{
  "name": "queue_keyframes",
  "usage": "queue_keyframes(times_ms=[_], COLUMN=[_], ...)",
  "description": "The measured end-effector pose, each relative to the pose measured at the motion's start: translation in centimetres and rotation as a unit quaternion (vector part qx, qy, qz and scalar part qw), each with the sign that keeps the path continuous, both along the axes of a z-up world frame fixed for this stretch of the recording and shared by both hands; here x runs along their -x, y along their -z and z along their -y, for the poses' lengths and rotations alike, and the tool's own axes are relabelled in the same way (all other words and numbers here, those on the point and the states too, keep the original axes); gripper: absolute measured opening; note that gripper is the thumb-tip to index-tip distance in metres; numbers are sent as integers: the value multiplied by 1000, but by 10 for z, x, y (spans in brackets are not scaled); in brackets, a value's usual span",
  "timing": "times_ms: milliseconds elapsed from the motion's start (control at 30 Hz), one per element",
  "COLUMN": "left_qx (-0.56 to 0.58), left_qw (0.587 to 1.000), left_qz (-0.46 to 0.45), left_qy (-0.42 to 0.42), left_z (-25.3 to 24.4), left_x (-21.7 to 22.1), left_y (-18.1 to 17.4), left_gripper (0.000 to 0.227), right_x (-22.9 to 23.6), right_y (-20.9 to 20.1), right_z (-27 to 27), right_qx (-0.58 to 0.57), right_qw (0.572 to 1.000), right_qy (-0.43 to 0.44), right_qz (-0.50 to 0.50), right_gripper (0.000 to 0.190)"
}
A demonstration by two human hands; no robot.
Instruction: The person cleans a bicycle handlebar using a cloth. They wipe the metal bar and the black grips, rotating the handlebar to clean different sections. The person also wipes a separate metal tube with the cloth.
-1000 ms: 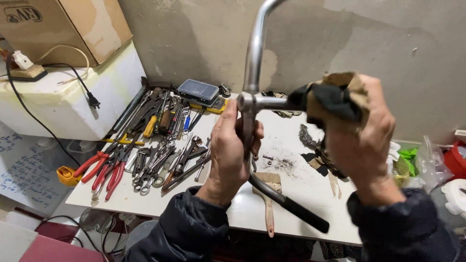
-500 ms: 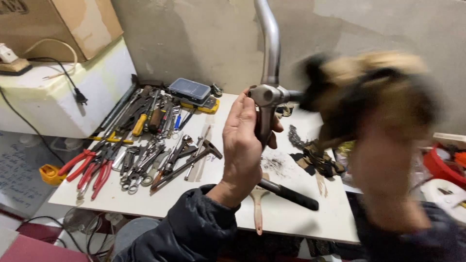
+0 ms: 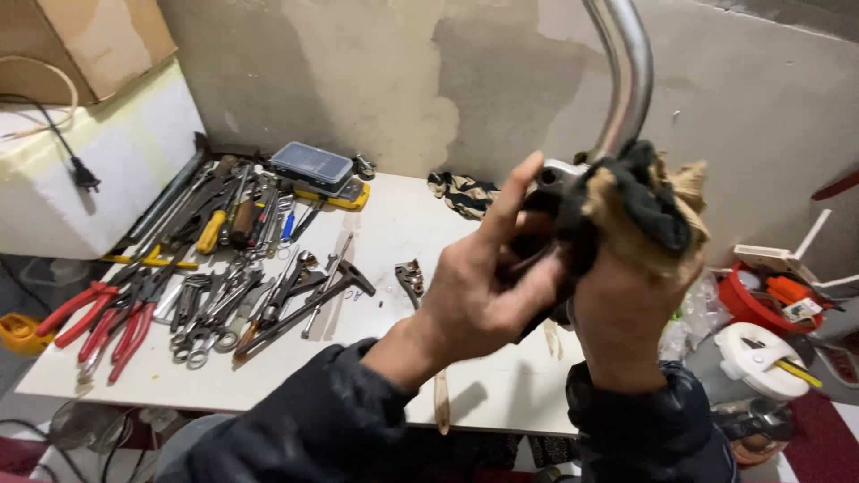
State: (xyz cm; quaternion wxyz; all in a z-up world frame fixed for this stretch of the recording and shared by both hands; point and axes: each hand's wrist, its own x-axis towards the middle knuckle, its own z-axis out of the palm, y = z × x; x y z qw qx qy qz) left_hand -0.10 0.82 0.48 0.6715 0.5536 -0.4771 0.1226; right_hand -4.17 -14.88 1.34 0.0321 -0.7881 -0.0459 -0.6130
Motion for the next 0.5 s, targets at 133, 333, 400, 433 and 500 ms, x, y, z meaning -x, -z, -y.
queue_keyframes(times_ms=[133,333,400,433,500], left_qx=[-131,-340,-335,-325,-312], left_qw=[985,935,941,943,941], left_qz=[86,-92,-31,22,72], left_qy=[-70,31,-25,-69,-110], left_z=[-16,-18,-13,-11,-4], left_x=[-3,-1,-3,-3,-1], left_y=[13,2,7,8,12], left_gripper=[55,26,38,42,47], right_x=[14,18,19,20,25], right_y=[-12,-25,-27,-28,-32], right_z=[5,9,18,21,24], right_qx=[-312,-436,-476,-490,-504], right_qw=[912,792,710,712,715], right_qy=[-264,-426,-517,-501,-480], right_qz=[-20,-46,-42,-48,-56], right_gripper=[19,13,11,12,17])
